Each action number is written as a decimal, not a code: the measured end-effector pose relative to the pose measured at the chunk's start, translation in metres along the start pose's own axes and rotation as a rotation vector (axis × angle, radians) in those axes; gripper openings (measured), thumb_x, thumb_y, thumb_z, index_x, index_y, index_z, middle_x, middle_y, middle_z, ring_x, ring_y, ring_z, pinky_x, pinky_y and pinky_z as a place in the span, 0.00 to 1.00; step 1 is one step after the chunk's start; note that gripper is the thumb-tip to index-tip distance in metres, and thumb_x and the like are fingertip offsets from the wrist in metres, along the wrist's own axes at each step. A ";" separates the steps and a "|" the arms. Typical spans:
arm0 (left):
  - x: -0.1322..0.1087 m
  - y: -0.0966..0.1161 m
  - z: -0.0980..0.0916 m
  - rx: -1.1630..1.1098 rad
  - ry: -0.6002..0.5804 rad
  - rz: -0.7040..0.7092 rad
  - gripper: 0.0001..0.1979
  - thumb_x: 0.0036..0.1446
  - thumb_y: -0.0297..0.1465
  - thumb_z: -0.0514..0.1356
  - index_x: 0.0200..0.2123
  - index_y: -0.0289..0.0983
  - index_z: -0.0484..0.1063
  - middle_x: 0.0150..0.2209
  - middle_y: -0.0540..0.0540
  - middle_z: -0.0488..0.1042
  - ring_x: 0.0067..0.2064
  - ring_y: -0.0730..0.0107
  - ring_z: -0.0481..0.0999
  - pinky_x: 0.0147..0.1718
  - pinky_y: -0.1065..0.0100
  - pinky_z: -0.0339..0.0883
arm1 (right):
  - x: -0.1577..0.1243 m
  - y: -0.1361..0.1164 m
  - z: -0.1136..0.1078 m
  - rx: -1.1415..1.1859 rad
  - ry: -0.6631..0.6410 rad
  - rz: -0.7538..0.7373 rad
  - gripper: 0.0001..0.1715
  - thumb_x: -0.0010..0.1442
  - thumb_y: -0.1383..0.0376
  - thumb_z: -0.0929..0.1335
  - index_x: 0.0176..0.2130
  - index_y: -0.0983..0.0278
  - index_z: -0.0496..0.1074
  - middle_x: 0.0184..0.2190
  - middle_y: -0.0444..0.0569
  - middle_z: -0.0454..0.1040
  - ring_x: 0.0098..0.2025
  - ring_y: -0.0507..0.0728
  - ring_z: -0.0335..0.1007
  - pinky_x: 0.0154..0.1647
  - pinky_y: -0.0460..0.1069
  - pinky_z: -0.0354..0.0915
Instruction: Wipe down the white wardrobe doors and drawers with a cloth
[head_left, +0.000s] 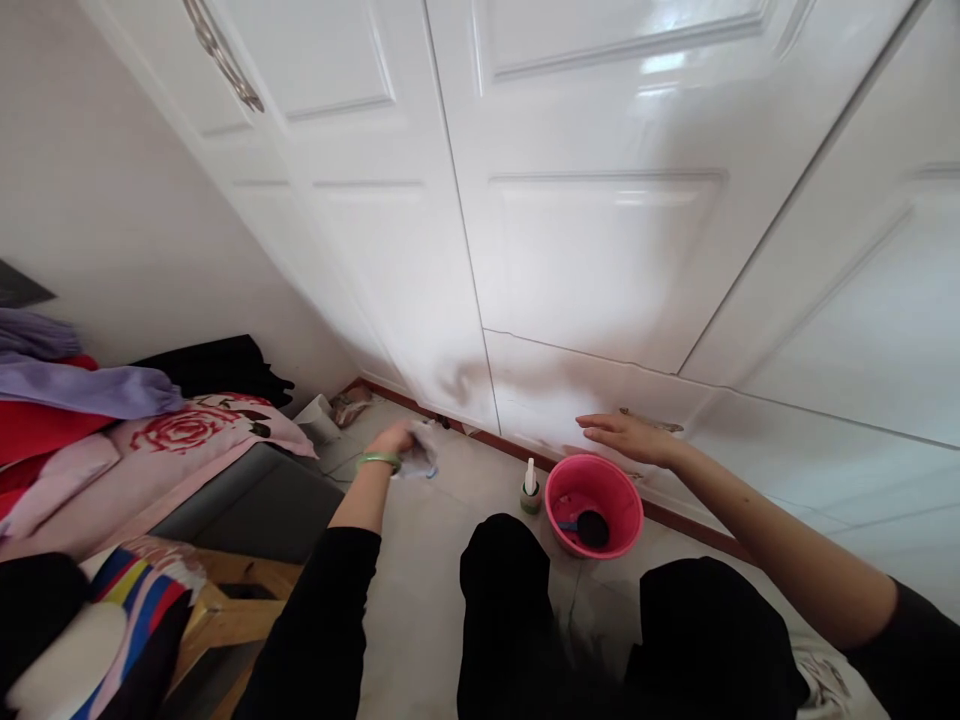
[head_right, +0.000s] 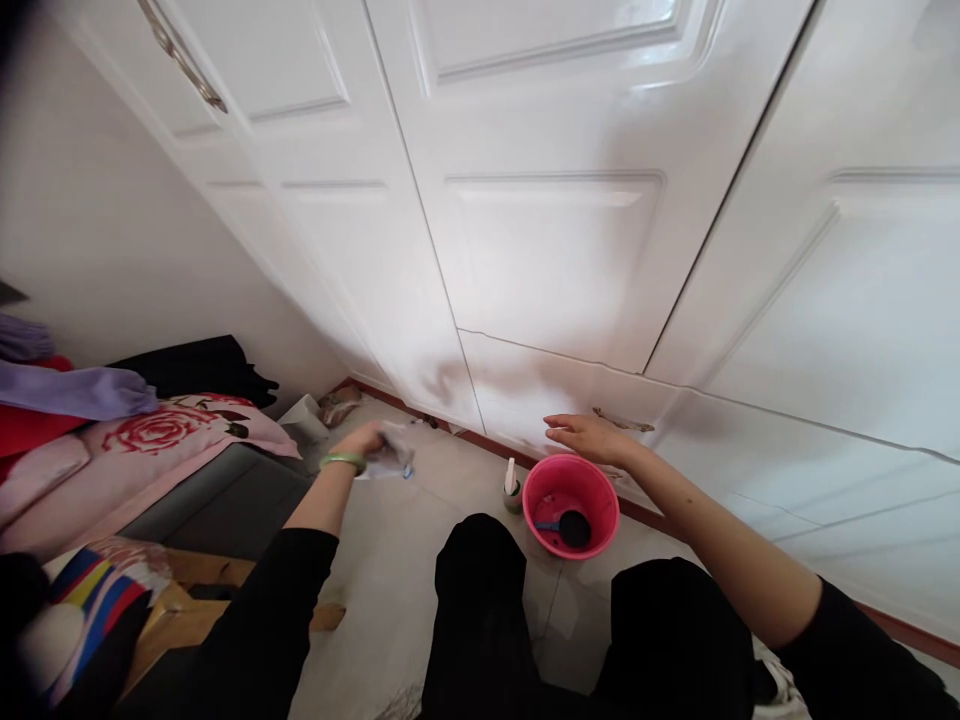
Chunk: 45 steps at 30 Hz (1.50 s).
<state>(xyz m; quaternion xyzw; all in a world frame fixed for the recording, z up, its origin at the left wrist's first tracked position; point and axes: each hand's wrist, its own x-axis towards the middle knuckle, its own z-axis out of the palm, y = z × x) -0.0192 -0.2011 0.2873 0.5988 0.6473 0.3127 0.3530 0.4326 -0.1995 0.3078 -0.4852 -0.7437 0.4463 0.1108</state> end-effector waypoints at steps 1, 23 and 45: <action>0.005 0.004 0.006 0.006 -0.003 -0.001 0.22 0.74 0.45 0.63 0.39 0.30 0.81 0.34 0.49 0.81 0.34 0.74 0.82 0.46 0.64 0.82 | 0.001 -0.001 0.004 0.011 0.020 0.004 0.44 0.68 0.38 0.67 0.72 0.56 0.72 0.75 0.52 0.67 0.78 0.69 0.60 0.83 0.66 0.50; 0.044 0.302 0.223 0.026 0.613 1.245 0.29 0.78 0.44 0.51 0.77 0.46 0.60 0.84 0.43 0.43 0.85 0.44 0.40 0.80 0.35 0.48 | -0.024 -0.115 -0.110 0.862 0.806 -0.537 0.32 0.59 0.38 0.75 0.50 0.58 0.77 0.52 0.49 0.83 0.53 0.61 0.81 0.54 0.55 0.81; 0.125 0.283 0.240 0.663 0.649 1.339 0.26 0.75 0.37 0.55 0.71 0.36 0.71 0.73 0.36 0.70 0.75 0.49 0.68 0.79 0.44 0.53 | -0.003 -0.032 -0.135 -0.942 1.180 -0.584 0.42 0.77 0.52 0.59 0.82 0.62 0.49 0.81 0.59 0.52 0.84 0.70 0.42 0.81 0.74 0.48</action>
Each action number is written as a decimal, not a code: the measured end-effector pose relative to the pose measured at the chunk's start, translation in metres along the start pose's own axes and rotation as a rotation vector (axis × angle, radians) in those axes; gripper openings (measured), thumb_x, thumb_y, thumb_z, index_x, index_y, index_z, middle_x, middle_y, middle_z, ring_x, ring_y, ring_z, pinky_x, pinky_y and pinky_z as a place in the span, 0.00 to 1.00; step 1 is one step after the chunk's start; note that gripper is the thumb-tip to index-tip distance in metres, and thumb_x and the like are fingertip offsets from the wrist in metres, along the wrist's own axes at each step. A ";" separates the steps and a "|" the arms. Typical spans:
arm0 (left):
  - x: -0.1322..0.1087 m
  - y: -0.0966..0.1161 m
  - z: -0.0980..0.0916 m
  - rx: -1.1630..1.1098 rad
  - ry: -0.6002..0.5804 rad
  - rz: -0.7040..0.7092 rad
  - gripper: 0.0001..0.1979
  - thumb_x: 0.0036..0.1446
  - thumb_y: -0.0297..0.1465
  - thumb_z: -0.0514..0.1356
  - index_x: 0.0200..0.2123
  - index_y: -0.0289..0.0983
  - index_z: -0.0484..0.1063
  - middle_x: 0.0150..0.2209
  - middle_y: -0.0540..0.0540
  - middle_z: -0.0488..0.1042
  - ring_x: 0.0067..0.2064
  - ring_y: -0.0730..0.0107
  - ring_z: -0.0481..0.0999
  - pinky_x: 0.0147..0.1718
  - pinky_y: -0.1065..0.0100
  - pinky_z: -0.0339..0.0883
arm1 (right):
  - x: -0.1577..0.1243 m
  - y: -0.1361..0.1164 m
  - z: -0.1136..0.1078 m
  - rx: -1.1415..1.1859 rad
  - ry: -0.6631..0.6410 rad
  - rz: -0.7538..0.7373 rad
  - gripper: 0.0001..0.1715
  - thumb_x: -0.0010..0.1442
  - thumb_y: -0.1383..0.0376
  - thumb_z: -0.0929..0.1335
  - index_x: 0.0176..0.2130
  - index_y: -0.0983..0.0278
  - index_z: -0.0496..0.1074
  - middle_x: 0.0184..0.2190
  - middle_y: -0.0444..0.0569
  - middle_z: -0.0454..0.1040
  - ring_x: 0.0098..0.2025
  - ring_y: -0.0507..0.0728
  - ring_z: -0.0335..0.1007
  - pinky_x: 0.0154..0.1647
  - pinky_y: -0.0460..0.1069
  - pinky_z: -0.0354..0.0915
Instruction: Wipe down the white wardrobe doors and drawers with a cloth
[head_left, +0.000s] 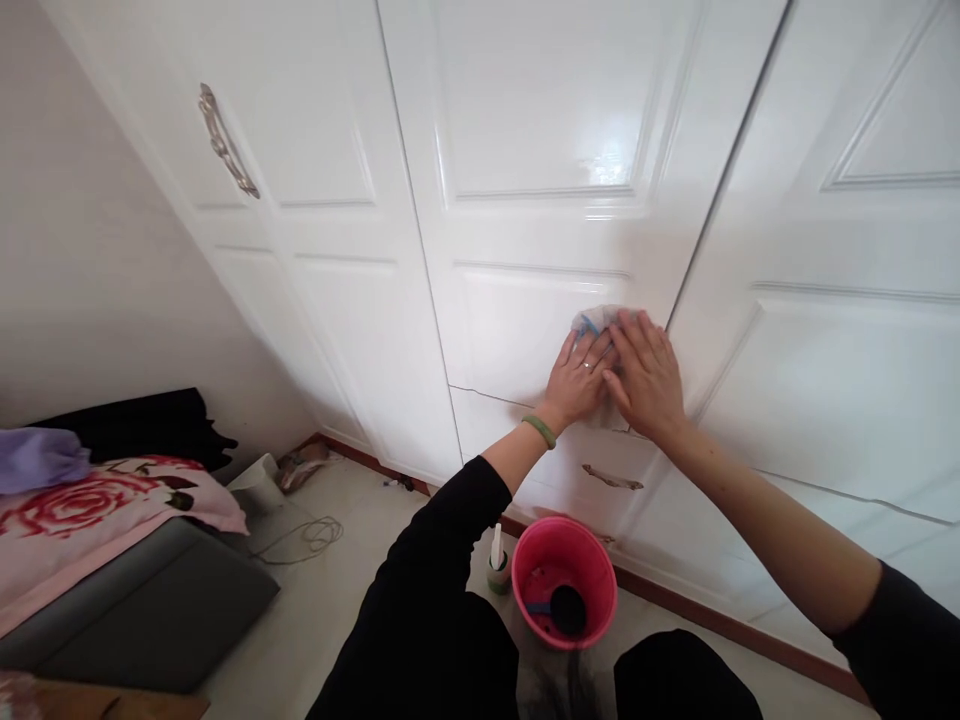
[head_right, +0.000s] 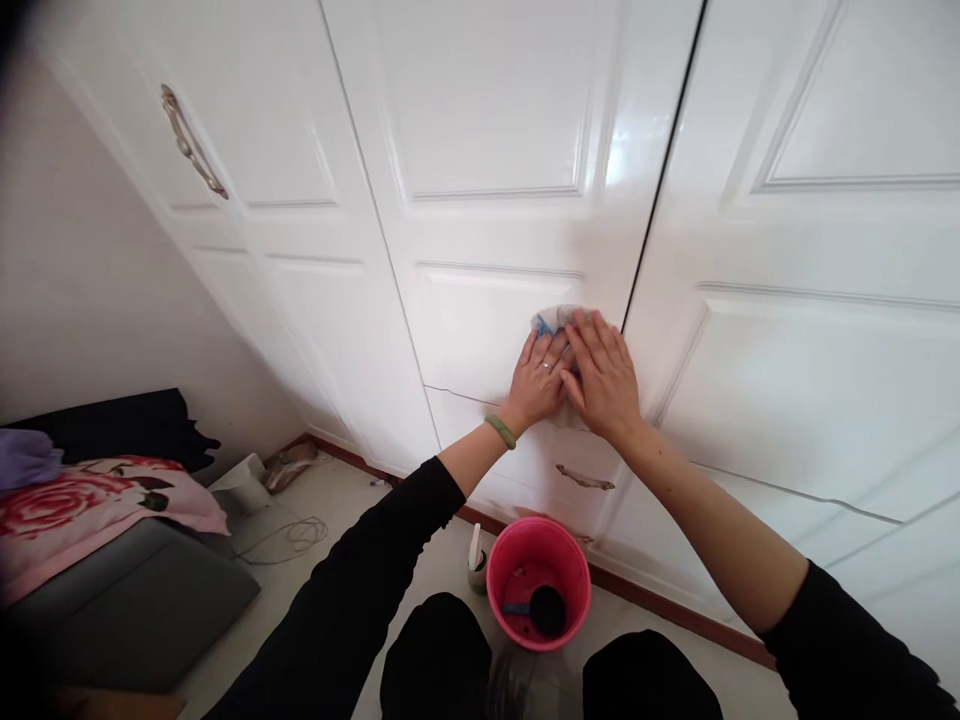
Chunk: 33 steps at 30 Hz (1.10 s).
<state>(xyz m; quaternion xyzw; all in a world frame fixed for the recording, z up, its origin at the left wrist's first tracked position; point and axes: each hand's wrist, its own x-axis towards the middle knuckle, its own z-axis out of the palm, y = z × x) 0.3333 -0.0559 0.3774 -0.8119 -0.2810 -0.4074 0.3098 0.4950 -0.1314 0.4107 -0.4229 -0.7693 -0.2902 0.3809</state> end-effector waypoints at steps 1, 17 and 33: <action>0.011 -0.003 -0.002 -0.005 0.017 0.000 0.26 0.75 0.38 0.55 0.71 0.38 0.71 0.74 0.37 0.69 0.77 0.50 0.65 0.81 0.44 0.50 | 0.009 0.002 -0.003 0.000 0.033 0.008 0.42 0.77 0.52 0.60 0.81 0.62 0.50 0.81 0.58 0.52 0.84 0.71 0.42 0.81 0.75 0.47; 0.015 -0.106 -0.013 -0.133 0.175 -0.477 0.29 0.76 0.42 0.54 0.75 0.39 0.61 0.80 0.41 0.55 0.85 0.56 0.39 0.83 0.43 0.31 | 0.145 -0.052 0.034 0.201 -0.195 -0.257 0.45 0.75 0.55 0.66 0.81 0.66 0.50 0.84 0.50 0.41 0.86 0.66 0.29 0.86 0.70 0.26; -0.098 -0.072 0.011 -0.165 0.199 -0.996 0.37 0.68 0.40 0.66 0.75 0.34 0.63 0.80 0.28 0.54 0.84 0.47 0.42 0.82 0.37 0.39 | 0.107 -0.116 0.136 0.438 -0.402 -0.421 0.52 0.70 0.45 0.61 0.81 0.67 0.50 0.83 0.52 0.49 0.85 0.67 0.35 0.86 0.69 0.32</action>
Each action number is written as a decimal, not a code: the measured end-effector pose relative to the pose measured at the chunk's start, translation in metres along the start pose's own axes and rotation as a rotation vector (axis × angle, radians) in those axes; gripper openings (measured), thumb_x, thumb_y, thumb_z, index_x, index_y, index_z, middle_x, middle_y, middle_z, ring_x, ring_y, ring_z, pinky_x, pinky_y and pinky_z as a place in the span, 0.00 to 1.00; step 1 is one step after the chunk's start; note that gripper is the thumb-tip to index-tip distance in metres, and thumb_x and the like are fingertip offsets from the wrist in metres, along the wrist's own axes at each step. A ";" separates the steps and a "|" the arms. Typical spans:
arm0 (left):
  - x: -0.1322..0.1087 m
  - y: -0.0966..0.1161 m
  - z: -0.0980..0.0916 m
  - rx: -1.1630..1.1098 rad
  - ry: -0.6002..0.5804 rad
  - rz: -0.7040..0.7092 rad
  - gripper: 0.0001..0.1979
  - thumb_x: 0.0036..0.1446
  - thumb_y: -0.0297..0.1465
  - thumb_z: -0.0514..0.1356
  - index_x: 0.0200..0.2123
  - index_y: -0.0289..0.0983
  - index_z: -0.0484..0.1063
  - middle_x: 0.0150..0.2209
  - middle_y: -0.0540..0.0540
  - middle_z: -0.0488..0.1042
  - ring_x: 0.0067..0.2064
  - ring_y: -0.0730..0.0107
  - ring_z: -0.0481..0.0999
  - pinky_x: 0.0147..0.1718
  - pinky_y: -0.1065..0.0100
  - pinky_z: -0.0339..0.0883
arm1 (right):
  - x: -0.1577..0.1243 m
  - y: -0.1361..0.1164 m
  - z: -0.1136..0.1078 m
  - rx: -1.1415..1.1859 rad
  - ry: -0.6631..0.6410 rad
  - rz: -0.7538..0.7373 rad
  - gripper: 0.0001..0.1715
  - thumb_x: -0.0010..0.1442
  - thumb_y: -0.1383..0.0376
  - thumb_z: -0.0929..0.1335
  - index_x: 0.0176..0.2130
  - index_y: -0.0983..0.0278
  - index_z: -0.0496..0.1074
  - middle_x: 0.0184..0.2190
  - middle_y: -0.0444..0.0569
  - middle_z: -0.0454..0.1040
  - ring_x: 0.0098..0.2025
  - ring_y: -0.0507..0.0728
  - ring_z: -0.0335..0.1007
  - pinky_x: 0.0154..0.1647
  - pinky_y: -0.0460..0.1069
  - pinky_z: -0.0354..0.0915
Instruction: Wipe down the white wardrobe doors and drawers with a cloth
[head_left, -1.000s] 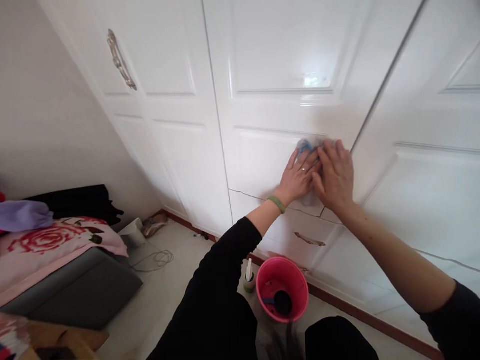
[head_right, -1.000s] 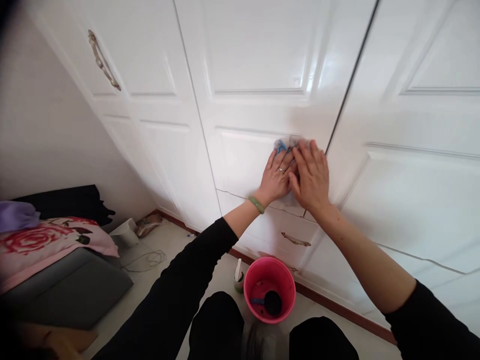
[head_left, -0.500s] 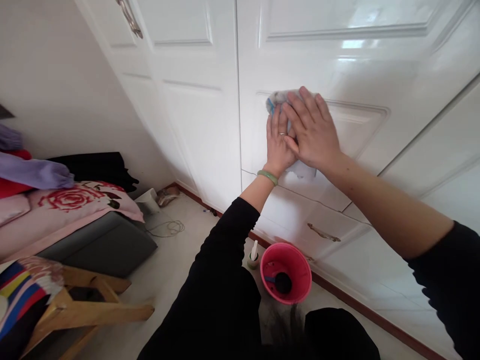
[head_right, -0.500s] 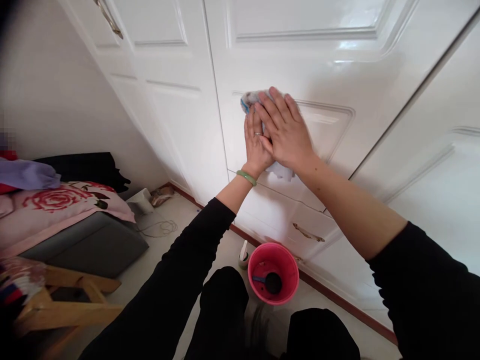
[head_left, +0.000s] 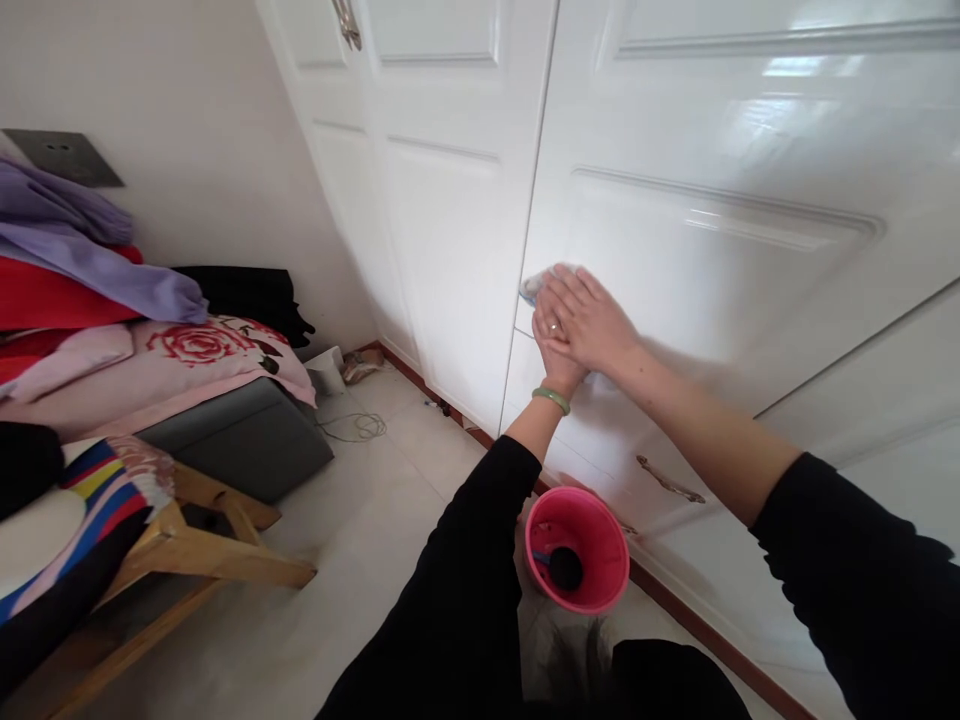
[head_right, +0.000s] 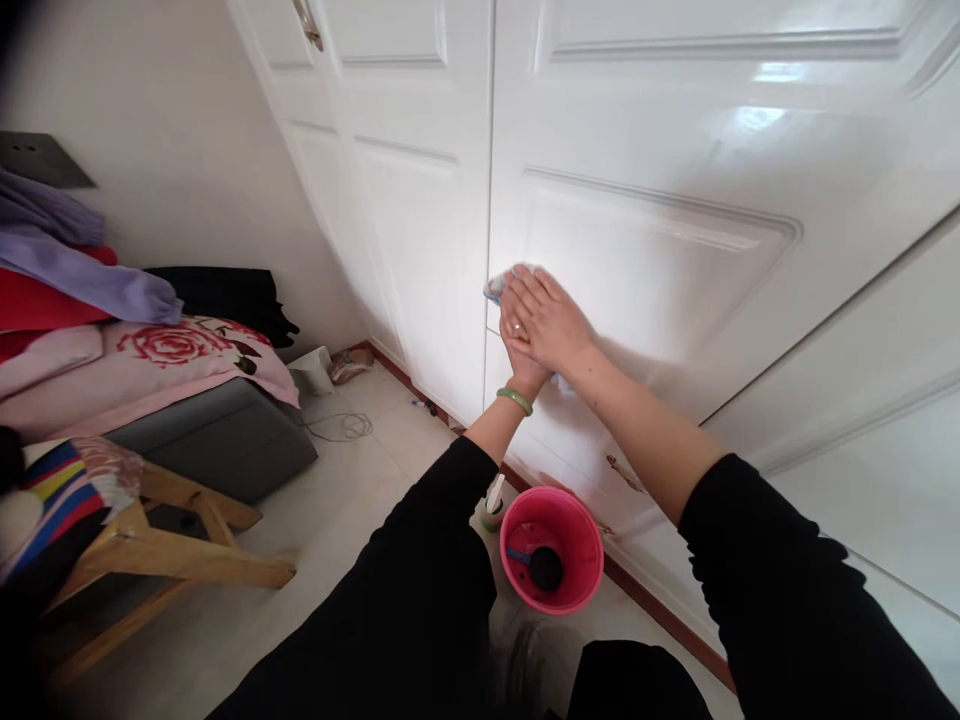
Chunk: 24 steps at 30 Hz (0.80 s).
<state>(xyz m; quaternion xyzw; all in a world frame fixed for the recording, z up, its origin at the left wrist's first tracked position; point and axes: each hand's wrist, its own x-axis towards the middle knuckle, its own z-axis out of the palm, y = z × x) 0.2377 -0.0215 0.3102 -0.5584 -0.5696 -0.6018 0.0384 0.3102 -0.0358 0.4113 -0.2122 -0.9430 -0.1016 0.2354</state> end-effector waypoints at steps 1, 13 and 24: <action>-0.015 -0.007 0.002 0.007 -0.014 -0.027 0.37 0.67 0.39 0.66 0.75 0.34 0.64 0.80 0.28 0.55 0.84 0.45 0.43 0.81 0.36 0.41 | -0.009 -0.002 0.012 0.004 -0.037 0.007 0.53 0.69 0.45 0.62 0.81 0.67 0.50 0.82 0.52 0.49 0.85 0.67 0.36 0.87 0.69 0.33; -0.070 -0.049 -0.036 0.039 -0.119 -0.109 0.21 0.70 0.28 0.59 0.64 0.35 0.74 0.63 0.28 0.78 0.70 0.43 0.75 0.67 0.39 0.73 | -0.032 -0.048 0.047 -0.090 -0.304 0.099 0.45 0.71 0.46 0.63 0.72 0.74 0.68 0.75 0.64 0.65 0.82 0.71 0.51 0.85 0.68 0.47; 0.119 0.063 0.003 0.129 0.184 0.202 0.32 0.76 0.33 0.59 0.78 0.33 0.58 0.83 0.40 0.49 0.85 0.53 0.28 0.84 0.48 0.31 | 0.046 0.009 -0.077 -0.179 0.150 0.027 0.44 0.77 0.44 0.59 0.78 0.65 0.58 0.81 0.57 0.53 0.85 0.69 0.38 0.84 0.70 0.34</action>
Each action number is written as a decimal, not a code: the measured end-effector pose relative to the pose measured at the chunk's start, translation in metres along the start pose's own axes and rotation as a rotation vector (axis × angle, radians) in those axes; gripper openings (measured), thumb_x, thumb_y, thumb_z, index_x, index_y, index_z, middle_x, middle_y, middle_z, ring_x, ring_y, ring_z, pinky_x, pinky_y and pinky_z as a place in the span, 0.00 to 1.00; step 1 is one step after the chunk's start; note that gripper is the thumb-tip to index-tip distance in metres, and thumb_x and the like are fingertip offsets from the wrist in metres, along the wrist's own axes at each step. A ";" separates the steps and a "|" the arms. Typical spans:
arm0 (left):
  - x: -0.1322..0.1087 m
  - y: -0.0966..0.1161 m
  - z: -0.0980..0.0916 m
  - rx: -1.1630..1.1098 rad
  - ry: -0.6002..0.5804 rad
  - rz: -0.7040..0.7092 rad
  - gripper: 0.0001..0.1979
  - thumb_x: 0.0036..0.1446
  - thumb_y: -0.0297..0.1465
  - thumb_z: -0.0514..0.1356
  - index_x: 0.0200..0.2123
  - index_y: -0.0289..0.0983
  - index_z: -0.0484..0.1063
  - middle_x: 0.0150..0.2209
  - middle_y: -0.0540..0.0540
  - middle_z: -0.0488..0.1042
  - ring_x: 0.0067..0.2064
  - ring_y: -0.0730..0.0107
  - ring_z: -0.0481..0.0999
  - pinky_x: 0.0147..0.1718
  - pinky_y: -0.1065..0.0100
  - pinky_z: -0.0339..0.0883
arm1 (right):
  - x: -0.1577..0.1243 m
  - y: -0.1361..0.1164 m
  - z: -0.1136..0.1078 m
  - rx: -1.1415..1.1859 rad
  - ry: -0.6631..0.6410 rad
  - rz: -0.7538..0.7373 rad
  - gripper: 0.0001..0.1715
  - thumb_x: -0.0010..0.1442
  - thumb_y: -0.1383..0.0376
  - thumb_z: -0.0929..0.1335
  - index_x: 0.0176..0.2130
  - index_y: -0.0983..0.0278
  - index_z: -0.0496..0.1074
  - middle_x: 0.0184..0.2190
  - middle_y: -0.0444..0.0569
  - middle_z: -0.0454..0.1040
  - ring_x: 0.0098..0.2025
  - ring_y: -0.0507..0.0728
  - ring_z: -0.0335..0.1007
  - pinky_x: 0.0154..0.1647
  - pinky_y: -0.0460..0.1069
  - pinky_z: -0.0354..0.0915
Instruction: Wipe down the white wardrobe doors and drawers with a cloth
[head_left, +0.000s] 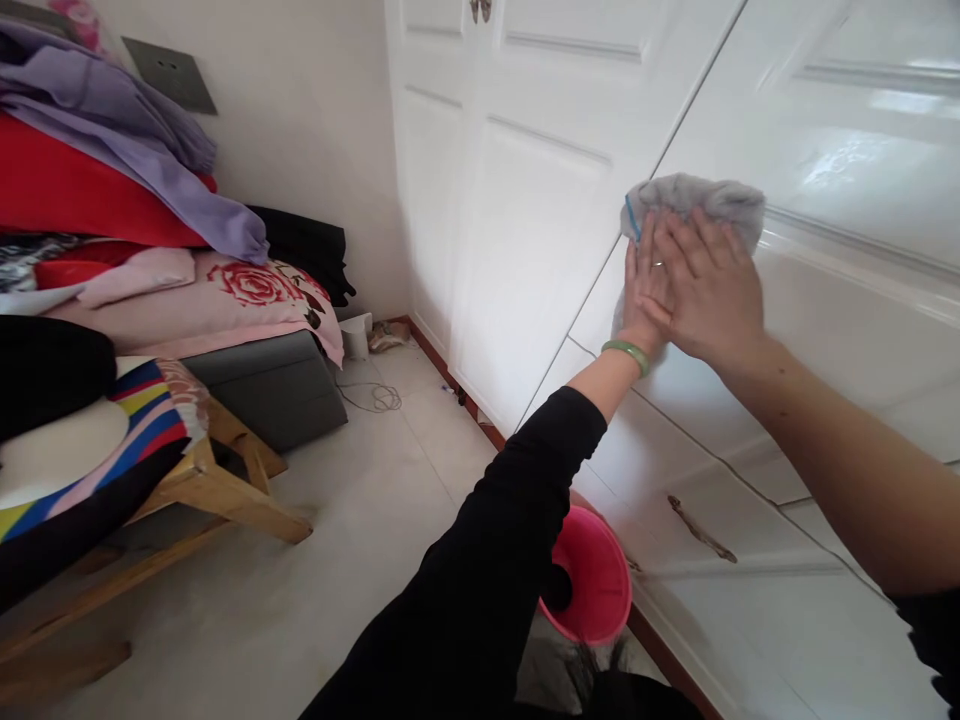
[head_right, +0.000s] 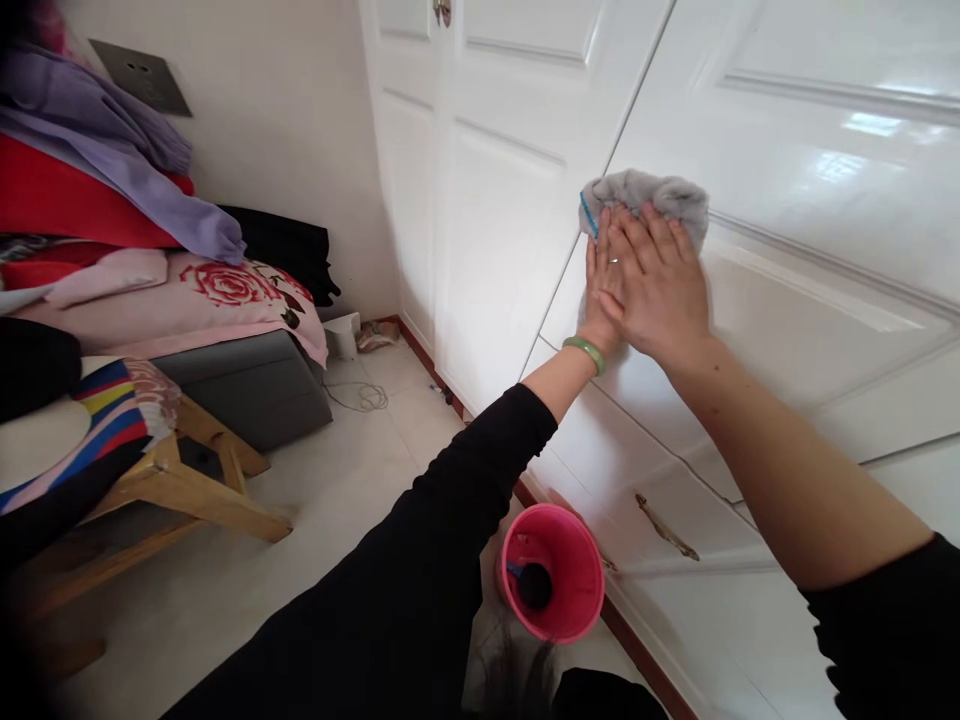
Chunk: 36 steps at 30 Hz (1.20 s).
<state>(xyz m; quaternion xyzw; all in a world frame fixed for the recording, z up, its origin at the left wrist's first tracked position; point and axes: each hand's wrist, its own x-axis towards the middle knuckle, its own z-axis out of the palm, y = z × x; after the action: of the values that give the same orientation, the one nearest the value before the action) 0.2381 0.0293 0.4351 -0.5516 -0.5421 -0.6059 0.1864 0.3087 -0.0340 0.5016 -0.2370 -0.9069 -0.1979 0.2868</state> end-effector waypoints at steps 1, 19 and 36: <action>-0.004 -0.006 0.001 -0.005 -0.001 -0.002 0.33 0.76 0.33 0.60 0.78 0.32 0.57 0.82 0.39 0.49 0.85 0.52 0.30 0.84 0.46 0.32 | -0.002 0.003 0.007 0.026 -0.012 -0.018 0.44 0.76 0.43 0.59 0.78 0.63 0.58 0.81 0.56 0.53 0.85 0.69 0.39 0.84 0.70 0.34; -0.154 -0.087 -0.044 0.021 -0.308 -0.326 0.34 0.74 0.40 0.57 0.78 0.34 0.59 0.79 0.33 0.60 0.81 0.46 0.55 0.77 0.42 0.59 | -0.064 -0.055 0.107 -0.137 -0.492 -0.075 0.50 0.73 0.46 0.60 0.79 0.73 0.56 0.81 0.59 0.52 0.83 0.69 0.45 0.85 0.66 0.44; -0.006 -0.042 -0.049 0.047 -0.194 -0.135 0.29 0.80 0.37 0.50 0.78 0.32 0.55 0.80 0.37 0.57 0.81 0.50 0.51 0.74 0.51 0.64 | 0.024 -0.010 0.026 -0.251 -0.129 -0.115 0.56 0.74 0.40 0.64 0.77 0.80 0.55 0.76 0.70 0.59 0.81 0.74 0.47 0.83 0.68 0.46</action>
<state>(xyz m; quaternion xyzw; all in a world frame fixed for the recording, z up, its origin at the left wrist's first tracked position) 0.1825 -0.0012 0.4205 -0.5652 -0.6076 -0.5482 0.1046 0.2748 -0.0219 0.4943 -0.2307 -0.9036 -0.3104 0.1842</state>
